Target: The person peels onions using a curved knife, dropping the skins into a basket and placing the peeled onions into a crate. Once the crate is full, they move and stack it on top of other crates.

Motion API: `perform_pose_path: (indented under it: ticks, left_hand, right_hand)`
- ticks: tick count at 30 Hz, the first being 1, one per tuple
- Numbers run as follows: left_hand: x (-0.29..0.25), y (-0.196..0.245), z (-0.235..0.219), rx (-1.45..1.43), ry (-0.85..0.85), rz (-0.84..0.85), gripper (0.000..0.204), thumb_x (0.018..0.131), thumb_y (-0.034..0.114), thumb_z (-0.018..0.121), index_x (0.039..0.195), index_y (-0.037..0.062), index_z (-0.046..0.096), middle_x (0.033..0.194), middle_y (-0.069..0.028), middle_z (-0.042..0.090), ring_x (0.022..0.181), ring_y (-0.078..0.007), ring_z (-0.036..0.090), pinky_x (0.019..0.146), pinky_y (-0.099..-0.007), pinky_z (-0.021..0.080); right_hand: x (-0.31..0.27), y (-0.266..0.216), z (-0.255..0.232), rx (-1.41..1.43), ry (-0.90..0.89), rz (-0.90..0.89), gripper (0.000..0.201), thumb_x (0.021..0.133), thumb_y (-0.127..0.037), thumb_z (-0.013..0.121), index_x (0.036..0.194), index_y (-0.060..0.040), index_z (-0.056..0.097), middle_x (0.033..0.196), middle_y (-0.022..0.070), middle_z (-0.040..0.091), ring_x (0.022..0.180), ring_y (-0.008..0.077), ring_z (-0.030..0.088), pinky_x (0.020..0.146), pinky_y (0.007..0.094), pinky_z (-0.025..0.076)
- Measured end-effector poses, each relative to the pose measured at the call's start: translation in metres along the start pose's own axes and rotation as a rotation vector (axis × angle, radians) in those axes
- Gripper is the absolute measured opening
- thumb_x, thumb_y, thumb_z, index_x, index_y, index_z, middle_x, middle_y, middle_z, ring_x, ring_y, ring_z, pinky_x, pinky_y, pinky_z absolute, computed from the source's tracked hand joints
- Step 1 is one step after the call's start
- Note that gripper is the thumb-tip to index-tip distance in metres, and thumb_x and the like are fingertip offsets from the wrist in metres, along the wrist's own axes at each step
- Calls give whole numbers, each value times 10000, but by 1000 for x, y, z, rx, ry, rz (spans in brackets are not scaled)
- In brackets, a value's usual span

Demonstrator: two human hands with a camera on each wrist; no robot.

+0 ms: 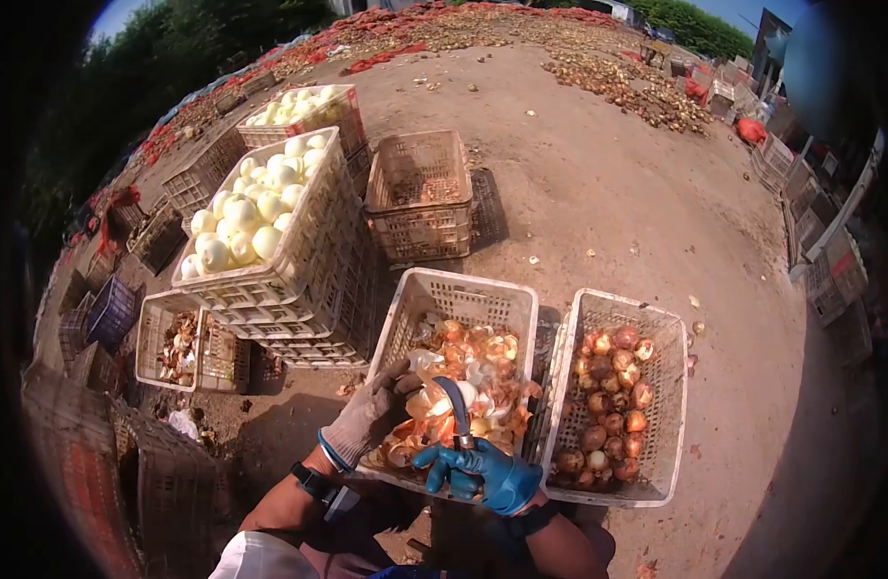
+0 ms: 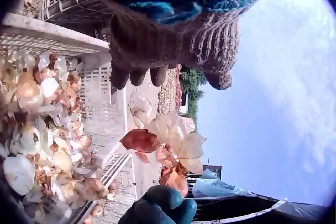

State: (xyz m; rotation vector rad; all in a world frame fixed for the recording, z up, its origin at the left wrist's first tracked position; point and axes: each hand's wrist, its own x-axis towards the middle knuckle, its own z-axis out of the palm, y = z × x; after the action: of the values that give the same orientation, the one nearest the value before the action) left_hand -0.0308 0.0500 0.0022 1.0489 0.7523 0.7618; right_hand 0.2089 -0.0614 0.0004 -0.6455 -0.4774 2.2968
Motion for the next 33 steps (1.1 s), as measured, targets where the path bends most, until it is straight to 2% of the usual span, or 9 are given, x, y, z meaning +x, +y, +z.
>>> perform_pose_path:
  ticks: [2,5,8,11,17,21,27,29,33]
  left_hand:
    - [-6,-9,35,148,-70,-21,786,969,362,739,1580,38,366,1379,-120,619,1203,-216,619,1008,-372,530]
    - [-5,-8,86,-614,-58,-229,643,1012,182,683,1567,36,393,1285,-140,658,939,-202,682,864,-328,603]
    - [9,-44,78,-649,-283,-255,502,957,14,678,1434,13,521,1168,-120,692,984,-231,718,897,-413,636]
    - [4,-45,84,-189,37,-301,420,943,20,709,1339,13,569,1094,-85,692,884,-194,718,833,-391,645]
    - [46,-57,82,1793,-26,-366,959,737,312,908,1552,142,431,1481,-250,545,1222,-413,649,997,-471,549]
    - [84,-75,104,1421,195,363,364,839,157,814,1175,58,714,1116,-181,734,1029,-353,717,869,-439,566]
    - [160,-114,258,941,-194,187,237,936,91,738,1159,11,721,977,-105,763,880,-204,707,824,-333,559]
    - [192,-185,284,813,-276,131,253,937,116,741,1160,0,716,1021,-106,768,936,-182,705,866,-326,555]
    - [225,-320,307,1056,-331,-161,427,887,269,752,1251,52,709,1207,-193,738,1157,-353,695,997,-421,545]
  right_hand:
    - [-11,1,-6,83,-132,38,462,1074,-364,594,1316,26,645,969,104,745,566,42,438,534,206,370]
    - [-25,11,-6,-6,-52,-2,496,1063,-433,598,1280,7,673,947,105,750,536,53,450,528,209,379]
    - [-42,12,-10,-200,67,-9,541,1035,-504,616,1252,-16,699,917,101,757,536,61,490,526,211,395]
    - [-62,18,-13,-243,74,-103,476,1024,-441,658,1262,-31,697,884,93,746,530,43,466,509,200,376]
    - [-113,7,-39,-302,382,-301,311,1046,-269,652,1233,-26,711,922,123,771,559,98,599,484,238,477]
    - [-166,2,-67,-146,829,-656,305,1043,-242,655,1245,-18,698,950,113,767,601,94,614,510,241,490]
    - [-222,-14,-92,-27,1253,-929,304,1033,-244,660,1251,-37,700,917,58,746,616,70,590,545,214,469]
    - [-235,-14,-101,7,1286,-952,297,1033,-247,661,1248,-46,703,905,52,741,610,64,579,545,203,460]
    - [-249,-19,-113,66,1332,-902,294,1035,-242,659,1260,-59,704,870,44,736,578,56,568,521,201,448]
